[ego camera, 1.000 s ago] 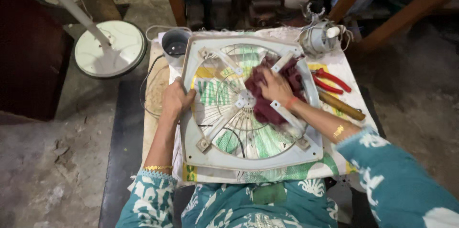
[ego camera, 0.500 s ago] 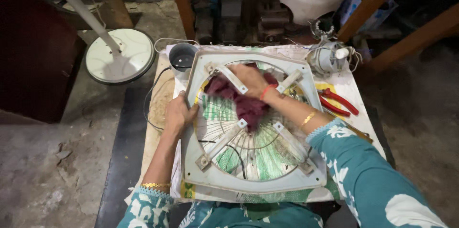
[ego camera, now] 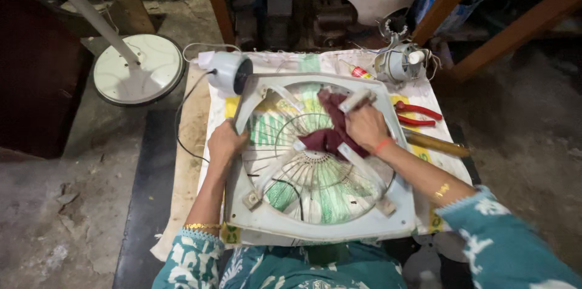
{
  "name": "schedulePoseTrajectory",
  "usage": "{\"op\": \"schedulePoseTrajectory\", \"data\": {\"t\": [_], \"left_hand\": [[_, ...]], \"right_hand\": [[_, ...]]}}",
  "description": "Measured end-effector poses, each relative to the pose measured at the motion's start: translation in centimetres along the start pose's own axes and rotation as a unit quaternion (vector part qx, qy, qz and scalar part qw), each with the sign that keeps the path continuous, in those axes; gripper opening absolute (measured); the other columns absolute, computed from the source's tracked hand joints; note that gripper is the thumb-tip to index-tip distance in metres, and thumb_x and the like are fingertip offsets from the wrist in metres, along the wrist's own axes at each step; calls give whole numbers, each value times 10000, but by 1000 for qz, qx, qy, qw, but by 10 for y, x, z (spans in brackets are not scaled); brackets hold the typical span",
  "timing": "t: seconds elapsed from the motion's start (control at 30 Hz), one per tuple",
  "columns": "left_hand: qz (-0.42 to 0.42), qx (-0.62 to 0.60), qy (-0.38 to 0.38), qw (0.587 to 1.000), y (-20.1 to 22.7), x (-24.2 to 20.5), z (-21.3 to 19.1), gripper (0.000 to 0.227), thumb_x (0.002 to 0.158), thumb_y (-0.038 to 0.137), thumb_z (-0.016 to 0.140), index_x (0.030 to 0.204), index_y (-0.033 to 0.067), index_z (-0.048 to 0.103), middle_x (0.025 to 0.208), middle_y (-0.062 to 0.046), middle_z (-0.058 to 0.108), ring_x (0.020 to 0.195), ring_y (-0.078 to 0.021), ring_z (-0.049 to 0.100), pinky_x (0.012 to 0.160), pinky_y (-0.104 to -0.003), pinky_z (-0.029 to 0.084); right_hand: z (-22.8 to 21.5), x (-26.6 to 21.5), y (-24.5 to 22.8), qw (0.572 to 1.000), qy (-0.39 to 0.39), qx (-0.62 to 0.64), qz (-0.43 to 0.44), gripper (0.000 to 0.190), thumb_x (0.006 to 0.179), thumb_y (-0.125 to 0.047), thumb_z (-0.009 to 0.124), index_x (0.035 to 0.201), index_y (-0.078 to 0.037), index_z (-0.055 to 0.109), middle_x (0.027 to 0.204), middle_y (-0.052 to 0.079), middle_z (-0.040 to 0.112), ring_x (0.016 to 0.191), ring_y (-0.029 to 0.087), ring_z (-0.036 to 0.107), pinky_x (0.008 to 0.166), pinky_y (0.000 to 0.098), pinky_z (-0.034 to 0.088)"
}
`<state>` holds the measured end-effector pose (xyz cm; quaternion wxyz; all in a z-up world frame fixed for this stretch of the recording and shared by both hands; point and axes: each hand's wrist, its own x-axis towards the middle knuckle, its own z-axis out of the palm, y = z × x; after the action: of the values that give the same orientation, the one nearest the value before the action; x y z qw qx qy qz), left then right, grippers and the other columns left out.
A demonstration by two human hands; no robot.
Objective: The person wipes the fan cage and blades with a maroon cloth, then removes the fan blades and wipes the motor housing. The person reattaches the fan blades to the motor shaft.
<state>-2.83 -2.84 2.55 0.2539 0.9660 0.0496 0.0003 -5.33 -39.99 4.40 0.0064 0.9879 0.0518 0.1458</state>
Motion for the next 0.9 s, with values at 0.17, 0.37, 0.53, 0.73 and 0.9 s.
{"op": "schedulePoseTrajectory", "data": {"t": [0.17,0.37,0.53,0.73,0.9], "left_hand": [[12,-16,22,1000,-5,-1,11,530,792,421,720,1173,55,677,1001,-242,733,964,-411,703,845,-513,547],[11,-38,-11,999,-12,8,11,499,747,376,715,1112,37,691,1008,-246,733,981,-412,704,863,-509,547],[17,-33,-11,999,-16,10,13,532,790,467,704,1087,26,674,985,-266,721,965,-430,698,851,-520,544],[-15,-95,12,995,-17,11,20,582,1021,549,458,959,28,709,952,-287,708,958,-462,672,834,-557,505],[2,-89,23,996,-18,11,21,538,1027,496,435,994,36,711,946,-303,698,945,-483,662,824,-573,494]], "right_hand": [[-16,-32,-1,985,22,141,-98,474,911,-299,664,1374,-210,613,1084,231,629,769,412,674,675,507,554],[-46,-6,-22,958,-41,192,-207,643,818,-354,740,1418,-215,558,1315,189,589,846,412,690,728,509,554],[-56,-3,-15,897,-36,300,-322,1140,585,-502,935,1499,-43,432,1436,365,352,1131,538,530,948,552,486],[-45,-16,-29,868,-172,182,-429,776,651,-188,803,1386,-238,563,1285,98,549,1135,321,562,975,449,515],[-23,29,-94,841,-80,219,-488,723,632,-192,789,1327,-187,588,1302,180,520,1078,398,547,822,501,507]]}}
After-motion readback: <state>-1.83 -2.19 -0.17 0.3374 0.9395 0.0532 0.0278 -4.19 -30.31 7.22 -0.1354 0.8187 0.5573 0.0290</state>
